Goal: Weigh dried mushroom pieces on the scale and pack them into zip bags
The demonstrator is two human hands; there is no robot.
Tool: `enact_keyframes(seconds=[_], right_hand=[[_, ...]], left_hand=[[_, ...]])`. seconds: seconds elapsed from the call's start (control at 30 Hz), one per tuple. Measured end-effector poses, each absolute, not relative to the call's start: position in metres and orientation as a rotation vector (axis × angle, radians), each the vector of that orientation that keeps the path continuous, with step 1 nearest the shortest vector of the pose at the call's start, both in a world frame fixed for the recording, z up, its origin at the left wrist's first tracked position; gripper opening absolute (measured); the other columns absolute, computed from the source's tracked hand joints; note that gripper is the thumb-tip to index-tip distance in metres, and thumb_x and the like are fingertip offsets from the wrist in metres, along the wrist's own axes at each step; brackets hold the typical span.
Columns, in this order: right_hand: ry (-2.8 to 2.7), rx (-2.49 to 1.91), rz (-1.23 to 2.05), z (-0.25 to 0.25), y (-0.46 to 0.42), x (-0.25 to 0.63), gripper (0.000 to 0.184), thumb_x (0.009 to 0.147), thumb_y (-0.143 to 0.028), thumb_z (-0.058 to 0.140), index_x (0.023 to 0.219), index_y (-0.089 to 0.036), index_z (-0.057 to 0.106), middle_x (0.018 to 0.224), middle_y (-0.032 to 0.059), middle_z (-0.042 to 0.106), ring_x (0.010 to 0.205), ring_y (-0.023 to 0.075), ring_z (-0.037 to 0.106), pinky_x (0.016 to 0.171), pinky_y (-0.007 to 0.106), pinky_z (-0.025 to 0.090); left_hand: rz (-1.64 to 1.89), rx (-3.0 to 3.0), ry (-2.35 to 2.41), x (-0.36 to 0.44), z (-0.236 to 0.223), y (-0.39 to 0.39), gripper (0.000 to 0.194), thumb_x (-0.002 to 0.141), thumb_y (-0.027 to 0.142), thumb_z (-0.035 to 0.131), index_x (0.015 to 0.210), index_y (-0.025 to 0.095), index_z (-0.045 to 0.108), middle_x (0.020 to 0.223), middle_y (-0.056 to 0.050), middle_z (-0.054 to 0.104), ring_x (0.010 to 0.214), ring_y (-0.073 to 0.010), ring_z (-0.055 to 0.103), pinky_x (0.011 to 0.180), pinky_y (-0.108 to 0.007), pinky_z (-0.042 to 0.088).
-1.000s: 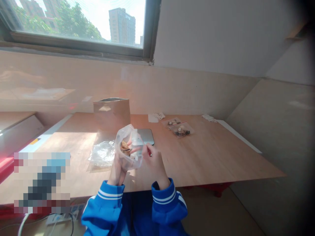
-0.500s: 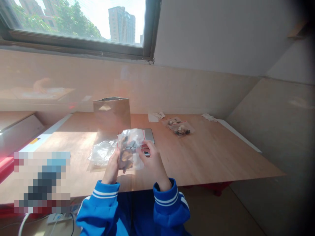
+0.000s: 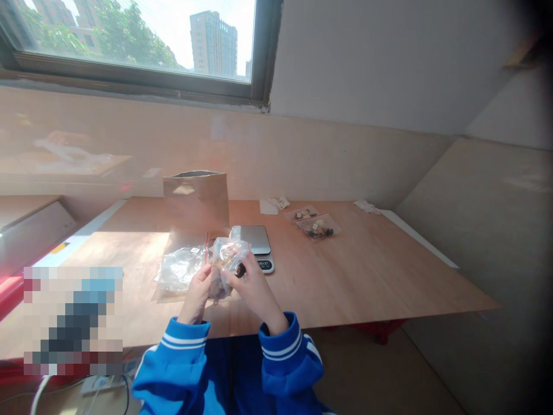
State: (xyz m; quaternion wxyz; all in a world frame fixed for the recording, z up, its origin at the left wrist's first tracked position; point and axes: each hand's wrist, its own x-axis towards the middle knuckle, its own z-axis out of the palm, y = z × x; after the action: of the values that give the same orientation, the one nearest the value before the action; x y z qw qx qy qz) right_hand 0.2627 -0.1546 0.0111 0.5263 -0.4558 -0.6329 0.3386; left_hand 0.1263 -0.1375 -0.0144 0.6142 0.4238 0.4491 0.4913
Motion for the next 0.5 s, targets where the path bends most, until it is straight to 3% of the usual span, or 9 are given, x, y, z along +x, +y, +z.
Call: enact_keyframes(seconds=[0.17,0.3,0.5], right_hand=[[-1.508,-1.065,0.872,0.011,-0.155,0.26,0.051,0.079,-0.026,0.062,0.129,-0.03,0.053,0.132,0.0042,0.05,0.12,0.0211,0.049,0.104,0.035,0.04],[-1.392,-1.074,0.937,0.006,-0.151,0.257,0.05,0.075,-0.027,0.065,0.124,-0.024,0.057,0.123,0.006,0.055,0.105,0.0197,0.056,0.093,0.032,0.048],[-1.11,-0.961,1.084,0.002,-0.147,0.253,0.046,0.072,-0.025,0.067,0.116,-0.02,0.057,0.107,0.0042,0.064,0.094,0.017,0.061,0.087,0.03,0.05]], left_hand=[[1.138,1.045,0.998,0.125,-0.012,-0.137,0.073,0.062,0.056,0.074,0.117,0.012,0.054,0.064,0.002,0.061,0.038,-0.0063,0.043,0.034,-0.019,0.032],[1.15,1.036,1.01,0.127,-0.01,-0.137,0.068,0.067,0.053,0.07,0.119,0.012,0.055,0.071,-0.001,0.065,0.04,-0.0071,0.046,0.036,-0.019,0.032],[1.262,0.847,1.088,0.129,-0.009,-0.137,0.049,0.07,0.045,0.067,0.106,0.013,0.062,0.059,0.004,0.057,0.04,-0.0079,0.045,0.03,-0.017,0.028]])
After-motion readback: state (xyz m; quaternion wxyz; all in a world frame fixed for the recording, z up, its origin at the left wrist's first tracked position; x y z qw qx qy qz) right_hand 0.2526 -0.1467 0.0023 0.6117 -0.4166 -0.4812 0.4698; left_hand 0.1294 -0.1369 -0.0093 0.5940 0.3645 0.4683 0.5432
